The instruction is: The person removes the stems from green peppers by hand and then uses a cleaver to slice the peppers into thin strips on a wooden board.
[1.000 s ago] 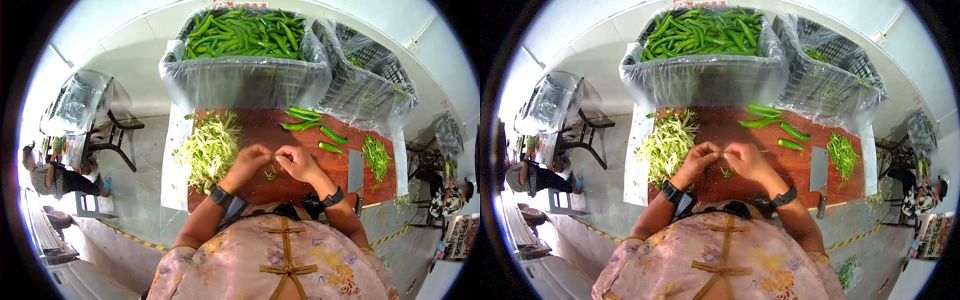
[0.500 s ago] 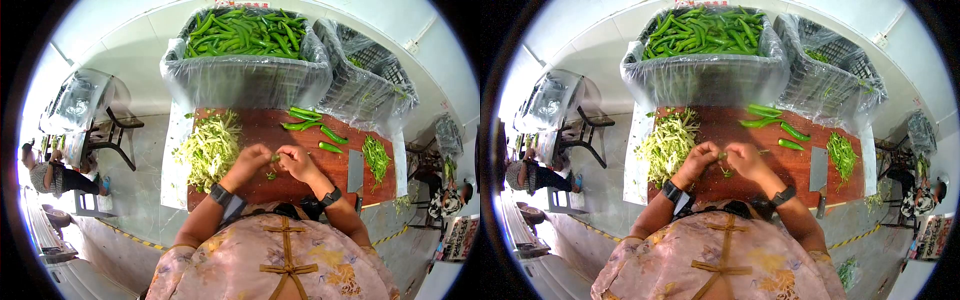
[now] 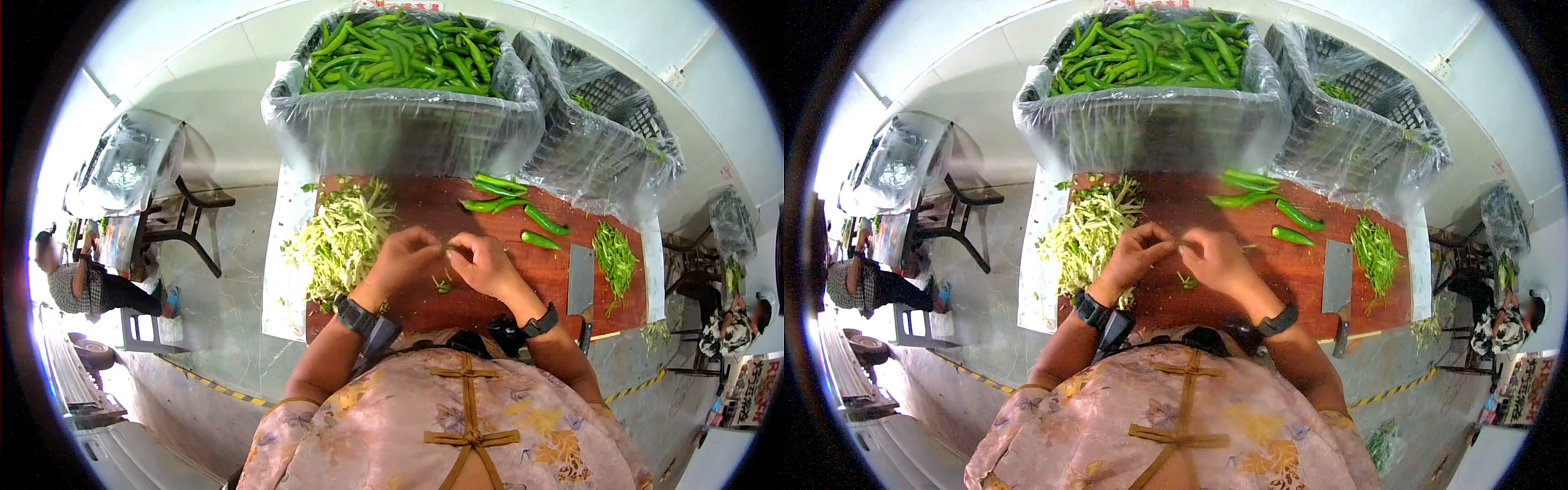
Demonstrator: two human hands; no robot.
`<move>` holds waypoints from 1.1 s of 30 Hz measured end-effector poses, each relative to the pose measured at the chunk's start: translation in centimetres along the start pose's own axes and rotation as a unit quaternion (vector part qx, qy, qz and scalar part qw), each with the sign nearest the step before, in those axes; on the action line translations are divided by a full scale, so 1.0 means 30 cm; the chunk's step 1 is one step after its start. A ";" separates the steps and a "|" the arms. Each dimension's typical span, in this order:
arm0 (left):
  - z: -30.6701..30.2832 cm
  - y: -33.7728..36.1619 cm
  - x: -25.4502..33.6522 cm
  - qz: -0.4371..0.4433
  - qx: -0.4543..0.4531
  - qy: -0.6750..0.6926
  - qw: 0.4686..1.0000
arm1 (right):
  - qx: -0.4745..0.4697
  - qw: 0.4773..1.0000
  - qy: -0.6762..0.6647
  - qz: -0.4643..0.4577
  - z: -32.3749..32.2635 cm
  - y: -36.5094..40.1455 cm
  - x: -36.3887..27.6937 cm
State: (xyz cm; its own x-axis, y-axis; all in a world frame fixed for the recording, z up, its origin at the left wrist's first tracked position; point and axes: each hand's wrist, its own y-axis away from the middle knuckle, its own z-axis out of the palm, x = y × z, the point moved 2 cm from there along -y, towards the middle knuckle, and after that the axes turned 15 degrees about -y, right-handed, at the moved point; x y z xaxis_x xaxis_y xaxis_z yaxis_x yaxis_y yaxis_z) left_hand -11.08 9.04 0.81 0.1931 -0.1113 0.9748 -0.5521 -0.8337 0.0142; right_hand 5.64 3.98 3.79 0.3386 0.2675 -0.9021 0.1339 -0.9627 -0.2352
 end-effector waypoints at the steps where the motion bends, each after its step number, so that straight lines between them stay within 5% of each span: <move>1: 0.001 0.001 0.008 -0.013 -0.006 -0.028 1.000 | 0.000 1.000 0.000 0.000 -0.007 -0.002 -0.007; 7: 0.006 0.004 0.003 -0.051 -0.060 0.034 0.996 | -0.048 0.999 0.005 -0.002 -0.014 0.003 0.015; 9: 0.004 0.006 0.002 -0.028 -0.055 0.033 0.998 | -0.044 0.987 -0.092 0.128 -0.014 0.007 0.041; 15: 0.002 0.006 0.003 -0.002 -0.022 0.050 0.999 | -0.007 0.946 -0.250 0.208 -0.003 0.011 0.048; 18: -0.007 0.008 0.018 -0.015 -0.015 0.036 0.999 | -0.045 0.985 -0.129 0.103 -0.004 0.002 0.030; 33: 0.005 0.018 0.008 -0.036 -0.051 0.110 0.992 | -0.042 0.964 -0.203 0.164 0.001 0.008 0.044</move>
State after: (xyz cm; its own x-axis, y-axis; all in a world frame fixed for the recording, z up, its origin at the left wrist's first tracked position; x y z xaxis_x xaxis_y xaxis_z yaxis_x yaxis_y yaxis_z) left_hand -11.21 8.47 1.01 0.0586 0.0766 0.9953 -0.6243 -0.7752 0.0964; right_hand 6.10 4.10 2.55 -0.0148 -0.1056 -0.9943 0.1622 -0.9815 0.1018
